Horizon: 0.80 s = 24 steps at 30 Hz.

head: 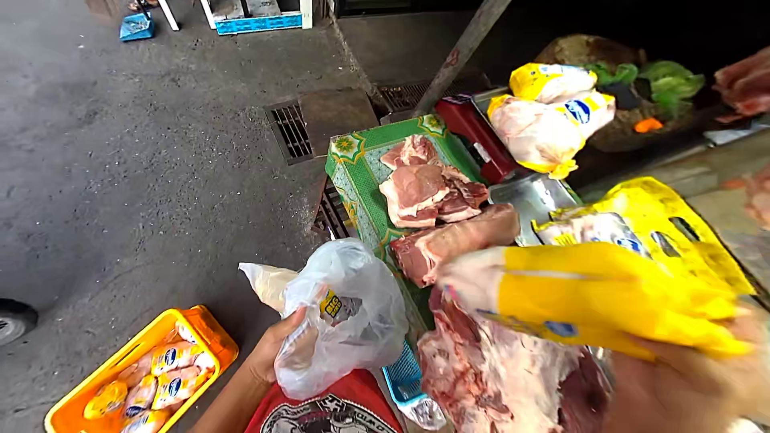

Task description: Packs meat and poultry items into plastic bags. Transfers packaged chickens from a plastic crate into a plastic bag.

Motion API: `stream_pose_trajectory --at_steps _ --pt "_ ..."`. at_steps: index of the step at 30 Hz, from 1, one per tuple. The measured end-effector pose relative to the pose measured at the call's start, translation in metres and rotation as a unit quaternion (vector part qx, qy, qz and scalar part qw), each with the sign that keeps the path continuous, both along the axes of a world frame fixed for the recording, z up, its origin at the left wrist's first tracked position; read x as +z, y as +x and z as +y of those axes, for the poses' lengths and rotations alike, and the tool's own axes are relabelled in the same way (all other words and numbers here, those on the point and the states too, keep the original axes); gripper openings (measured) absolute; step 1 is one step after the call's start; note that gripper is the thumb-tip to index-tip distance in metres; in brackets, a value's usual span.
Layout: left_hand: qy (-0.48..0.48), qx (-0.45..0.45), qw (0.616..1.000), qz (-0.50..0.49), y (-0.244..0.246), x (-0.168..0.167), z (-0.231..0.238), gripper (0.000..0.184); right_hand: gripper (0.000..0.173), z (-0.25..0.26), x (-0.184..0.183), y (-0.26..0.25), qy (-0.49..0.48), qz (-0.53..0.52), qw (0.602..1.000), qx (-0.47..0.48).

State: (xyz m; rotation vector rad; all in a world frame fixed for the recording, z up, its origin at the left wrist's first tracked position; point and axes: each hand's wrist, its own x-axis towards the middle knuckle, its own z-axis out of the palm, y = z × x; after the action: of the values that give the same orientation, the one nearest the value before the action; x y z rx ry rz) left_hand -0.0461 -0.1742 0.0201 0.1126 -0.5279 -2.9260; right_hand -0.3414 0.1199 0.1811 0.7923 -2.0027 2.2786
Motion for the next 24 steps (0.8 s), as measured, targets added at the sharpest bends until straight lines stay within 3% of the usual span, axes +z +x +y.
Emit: stream_pose_trajectory --at_steps 2,4,7,10,11,12,14,16,18,21,22,23,24 --pt "0.001 0.016 1.000 -0.011 0.004 0.000 0.000 0.045 0.030 -0.045 -0.019 0.029 0.042 0.016 0.994 0.103" --pt "0.003 0.032 0.999 -0.012 0.009 -0.002 0.000 0.044 0.015 -0.086 -0.047 0.049 0.134 0.079 0.955 0.254" --pt "-0.003 0.019 0.999 -0.026 0.014 0.000 0.006 0.040 0.014 -0.163 -0.099 0.076 0.333 0.119 0.823 0.444" --pt "-0.013 -0.005 0.997 -0.073 0.021 0.006 0.018 0.035 0.033 -0.227 -0.144 0.117 0.604 0.108 0.622 0.486" --pt "-0.027 -0.005 0.994 -0.103 0.024 0.009 0.019 0.031 0.034 -0.232 -0.154 0.129 0.624 0.113 0.608 0.478" --pt "-0.050 -0.005 0.990 -0.135 0.026 0.012 0.020 0.025 0.033 -0.226 -0.162 0.136 0.612 0.115 0.631 0.464" --pt "-0.076 -0.012 0.982 -0.170 0.033 0.021 0.021 0.019 0.028 -0.198 -0.178 0.139 0.556 0.098 0.713 0.416" --pt "-0.079 -0.007 0.982 -0.172 0.041 0.029 0.014 0.019 0.024 -0.168 -0.200 0.133 0.493 0.038 0.813 0.308" --pt "-0.052 0.022 0.986 -0.154 0.052 0.024 0.007 0.021 0.030 -0.142 -0.237 0.122 0.456 0.000 0.870 0.185" --pt "-0.028 0.035 0.993 -0.114 0.073 0.015 0.006 0.023 0.084 -0.125 -0.303 0.120 0.448 -0.151 0.873 0.118" --pt "-0.033 0.028 0.993 -0.107 0.078 0.014 0.012 0.022 0.085 -0.129 -0.315 0.129 0.443 -0.215 0.863 0.117" --pt "-0.040 0.022 0.993 -0.109 0.081 0.014 0.021 0.021 0.068 -0.141 -0.315 0.141 0.438 -0.267 0.849 0.123" --pt "-0.049 0.017 0.992 -0.119 0.083 0.015 0.030 0.020 0.048 -0.167 -0.288 0.155 0.446 -0.360 0.807 0.143"
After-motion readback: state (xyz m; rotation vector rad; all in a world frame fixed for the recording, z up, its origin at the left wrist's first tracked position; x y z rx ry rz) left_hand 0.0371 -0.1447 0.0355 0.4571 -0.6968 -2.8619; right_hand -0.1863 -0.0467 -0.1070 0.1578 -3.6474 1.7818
